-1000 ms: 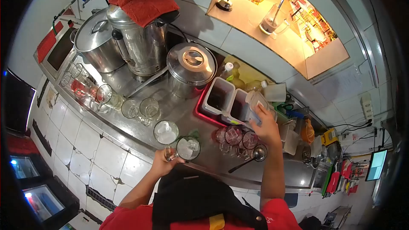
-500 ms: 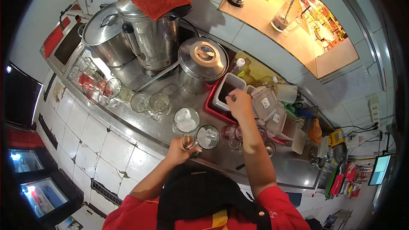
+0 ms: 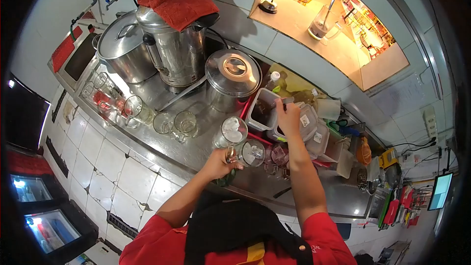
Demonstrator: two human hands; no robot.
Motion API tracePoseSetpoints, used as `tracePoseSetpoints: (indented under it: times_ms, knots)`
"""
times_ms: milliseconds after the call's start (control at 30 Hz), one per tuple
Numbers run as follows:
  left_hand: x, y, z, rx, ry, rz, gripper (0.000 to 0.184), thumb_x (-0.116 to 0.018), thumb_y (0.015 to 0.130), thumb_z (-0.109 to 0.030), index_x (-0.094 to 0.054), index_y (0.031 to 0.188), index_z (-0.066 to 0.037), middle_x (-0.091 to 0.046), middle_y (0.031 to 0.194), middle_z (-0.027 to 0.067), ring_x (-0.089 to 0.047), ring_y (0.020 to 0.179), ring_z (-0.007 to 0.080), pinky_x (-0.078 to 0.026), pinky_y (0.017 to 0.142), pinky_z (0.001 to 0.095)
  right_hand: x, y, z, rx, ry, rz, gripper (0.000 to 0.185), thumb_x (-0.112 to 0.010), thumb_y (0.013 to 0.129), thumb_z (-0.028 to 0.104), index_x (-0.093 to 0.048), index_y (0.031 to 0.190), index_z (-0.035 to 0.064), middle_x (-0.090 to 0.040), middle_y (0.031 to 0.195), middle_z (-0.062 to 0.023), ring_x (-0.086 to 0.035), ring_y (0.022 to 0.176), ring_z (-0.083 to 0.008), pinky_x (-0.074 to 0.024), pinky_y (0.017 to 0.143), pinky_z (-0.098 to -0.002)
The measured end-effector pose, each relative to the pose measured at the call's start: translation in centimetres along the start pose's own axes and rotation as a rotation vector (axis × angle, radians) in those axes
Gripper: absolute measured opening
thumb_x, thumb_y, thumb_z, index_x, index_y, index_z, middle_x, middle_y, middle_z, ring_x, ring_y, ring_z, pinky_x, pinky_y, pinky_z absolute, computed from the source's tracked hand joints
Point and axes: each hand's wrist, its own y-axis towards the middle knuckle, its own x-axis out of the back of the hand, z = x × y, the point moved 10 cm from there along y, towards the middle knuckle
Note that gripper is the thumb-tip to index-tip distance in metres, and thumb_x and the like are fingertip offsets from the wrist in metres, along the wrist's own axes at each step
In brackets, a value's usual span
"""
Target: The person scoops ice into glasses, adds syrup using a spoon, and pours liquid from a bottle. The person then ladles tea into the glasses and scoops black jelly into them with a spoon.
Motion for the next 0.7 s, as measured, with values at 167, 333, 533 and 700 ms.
tracePoseSetpoints:
  times_ms: [167, 333, 533, 700]
  knots:
    - [-0.9, 0.6, -1.0, 0.020, 0.050, 0.079, 0.038, -0.091, 0.075, -0.014, -0.055, 0.082, -0.003, -0.053, 0.066, 0.0047, -0.046, 0.063, 0.0140, -0.044, 0.062, 0.0339, 2.2, 0.3, -3.2, -0.078, 0.163, -0.053, 0.031, -0.068, 0.098, 0.028, -0.075, 0.094, -0.0011, -0.064, 0.063, -0.0109, -0.058, 0.056, -0.0197, -0.0447, 0.056, -0.0382]
    - [-1.2, 0.8, -2.8, 0.011, 0.220, 0.113, 0.038, -0.091, 0.074, -0.013, -0.055, 0.081, -0.004, -0.053, 0.066, 0.0054, -0.046, 0.065, 0.0128, -0.044, 0.062, 0.0340, 3.8, 0.1, -3.6, -0.235, 0.367, 0.016, 0.030, -0.065, 0.101, 0.029, -0.077, 0.095, 0.0020, -0.061, 0.064, -0.0012, -0.056, 0.059, -0.0112, -0.0432, 0.055, -0.0315]
    - [-1.8, 1.8, -3.3, 0.012, 0.256, 0.151, 0.034, -0.088, 0.074, -0.009, -0.055, 0.080, -0.004, -0.056, 0.067, 0.0082, -0.048, 0.066, 0.0119, -0.045, 0.063, 0.0348, 6.9, 1.0, -2.3, -0.147, 0.330, -0.025, 0.031, -0.064, 0.102, 0.029, -0.077, 0.096, 0.0017, -0.061, 0.064, -0.0011, -0.055, 0.058, -0.0103, -0.0427, 0.055, -0.0305]
    - [-2.2, 2.4, -3.9, 0.026, 0.225, 0.191, 0.026, -0.082, 0.076, -0.002, -0.059, 0.086, -0.003, -0.064, 0.071, 0.0058, -0.062, 0.071, 0.0139, -0.051, 0.070, 0.0356, 8.3, 1.3, -1.2, -0.093, 0.285, -0.038, 0.031, -0.063, 0.104, 0.028, -0.076, 0.097, 0.0009, -0.057, 0.064, 0.0018, -0.051, 0.058, -0.0074, -0.0389, 0.053, -0.0277]
